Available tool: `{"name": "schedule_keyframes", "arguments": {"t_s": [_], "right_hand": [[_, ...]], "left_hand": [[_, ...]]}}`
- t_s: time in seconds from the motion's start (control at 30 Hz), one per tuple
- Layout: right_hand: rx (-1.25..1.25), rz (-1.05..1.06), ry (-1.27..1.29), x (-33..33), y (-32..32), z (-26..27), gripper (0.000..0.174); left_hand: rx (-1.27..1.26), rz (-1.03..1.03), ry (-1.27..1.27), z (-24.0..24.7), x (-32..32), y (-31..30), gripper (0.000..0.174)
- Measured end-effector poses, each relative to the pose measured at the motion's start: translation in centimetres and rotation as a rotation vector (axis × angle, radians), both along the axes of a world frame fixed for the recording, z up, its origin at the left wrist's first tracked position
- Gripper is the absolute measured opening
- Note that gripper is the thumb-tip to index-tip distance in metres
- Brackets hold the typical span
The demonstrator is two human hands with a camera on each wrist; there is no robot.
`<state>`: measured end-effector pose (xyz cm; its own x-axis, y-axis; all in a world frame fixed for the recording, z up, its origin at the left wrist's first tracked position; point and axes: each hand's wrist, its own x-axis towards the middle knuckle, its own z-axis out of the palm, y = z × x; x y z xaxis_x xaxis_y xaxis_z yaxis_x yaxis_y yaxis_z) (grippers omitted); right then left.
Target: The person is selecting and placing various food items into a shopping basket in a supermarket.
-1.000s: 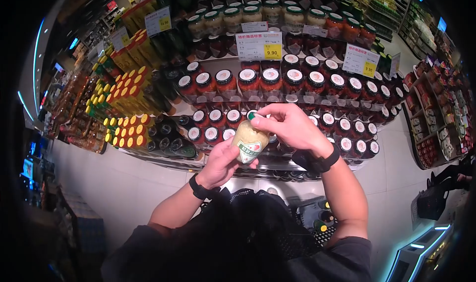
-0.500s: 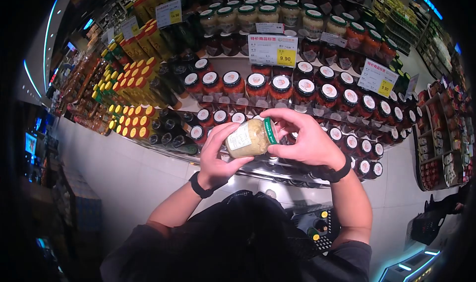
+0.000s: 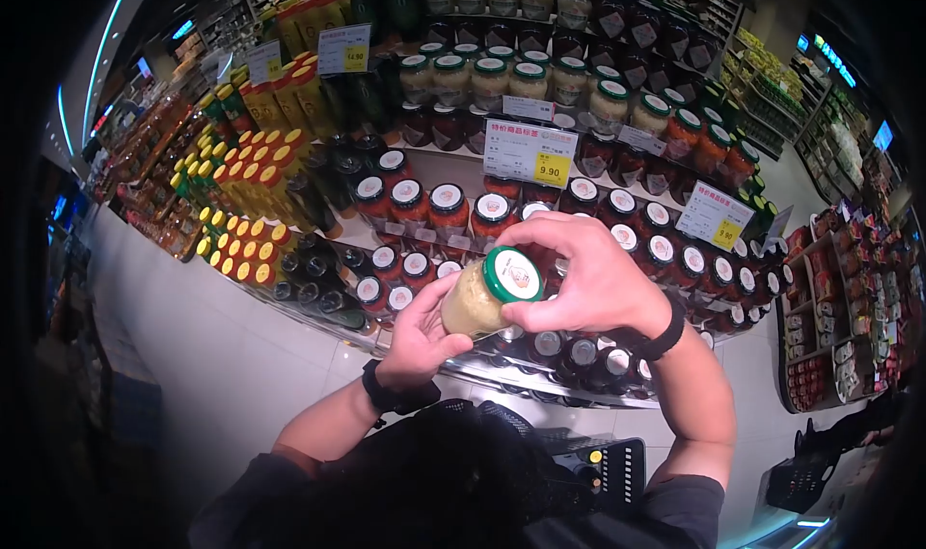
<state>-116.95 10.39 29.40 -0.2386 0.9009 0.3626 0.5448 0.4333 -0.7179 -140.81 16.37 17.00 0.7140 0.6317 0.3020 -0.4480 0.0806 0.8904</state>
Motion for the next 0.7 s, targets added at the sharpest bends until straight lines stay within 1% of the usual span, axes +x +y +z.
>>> {"name": "schedule_keyframes", "arguments": {"t_s": [0.03, 0.07, 0.1, 0.13, 0.17, 0.2, 0.27, 0.3, 0.33, 0.37, 0.4, 0.43, 0.5, 0.6, 0.63, 0.7], "right_hand": [[-0.016, -0.036, -0.020, 0.6, 0.5, 0.9, 0.055], [-0.035, -0.076, -0.040, 1.4, 0.9, 2.1, 0.055], [-0.024, -0.132, 0.052, 2.0, 1.5, 3.2, 0.050], [0.010, -0.189, 0.120, 3.3, 2.3, 3.8, 0.049], [0.023, -0.231, 0.078, 4.8, 3.4, 5.2, 0.050], [0.030, -0.261, 0.129, 6.0, 4.7, 6.2, 0.051], [0.132, -0.380, 0.022, 8.8, 7.5, 8.2, 0.052], [0.141, -0.456, -0.053, 9.8, 8.7, 9.3, 0.055], [0.278, -0.527, -0.186, 11.7, 10.8, 9.4, 0.059], [0.300, -0.583, -0.257, 12.6, 12.3, 9.6, 0.060], [0.324, -0.637, -0.327, 13.4, 13.7, 9.9, 0.061], [0.295, -0.647, -0.372, 14.4, 15.2, 10.0, 0.059], [0.235, -0.655, -0.456, 16.5, 18.2, 9.4, 0.055], [0.155, -0.681, -0.532, 18.7, 21.9, 8.0, 0.051], [0.120, -0.656, -0.551, 19.2, 22.9, 7.8, 0.047], [0.083, -0.646, -0.553, 19.2, 23.9, 7.3, 0.046]], "left_hand": [[0.049, 0.037, 0.033, 0.6, -0.2, 0.0, 0.072], [0.085, 0.061, 0.057, 0.6, -0.6, 0.3, 0.069], [0.121, 0.082, 0.079, 0.5, -1.3, 0.6, 0.067], [0.156, 0.102, 0.100, 0.2, -2.1, 0.9, 0.064], [0.142, 0.155, 0.093, -0.7, -3.0, 1.0, 0.057], [0.107, 0.185, 0.132, -1.4, -4.4, 1.0, 0.050], [0.009, 0.249, 0.176, -4.0, -7.6, 1.3, 0.041], [-0.001, 0.295, 0.159, -5.5, -9.4, 1.4, 0.039], [0.045, 0.378, 0.236, -6.4, -11.1, 1.2, 0.036], [0.023, 0.446, 0.270, -7.0, -12.8, 0.7, 0.033], [0.012, 0.520, 0.330, -8.6, -14.9, 0.4, 0.030], [-0.012, 0.611, 0.347, -10.3, -16.7, -0.1, 0.025], [-0.083, 0.783, 0.421, -14.2, -20.4, -1.4, 0.022], [-0.276, 0.968, 0.513, -19.4, -24.7, -4.7, 0.019], [-0.339, 1.002, 0.556, -21.8, -26.2, -6.1, 0.019], [-0.468, 1.067, 0.642, -27.1, -29.6, -9.5, 0.020]]}}
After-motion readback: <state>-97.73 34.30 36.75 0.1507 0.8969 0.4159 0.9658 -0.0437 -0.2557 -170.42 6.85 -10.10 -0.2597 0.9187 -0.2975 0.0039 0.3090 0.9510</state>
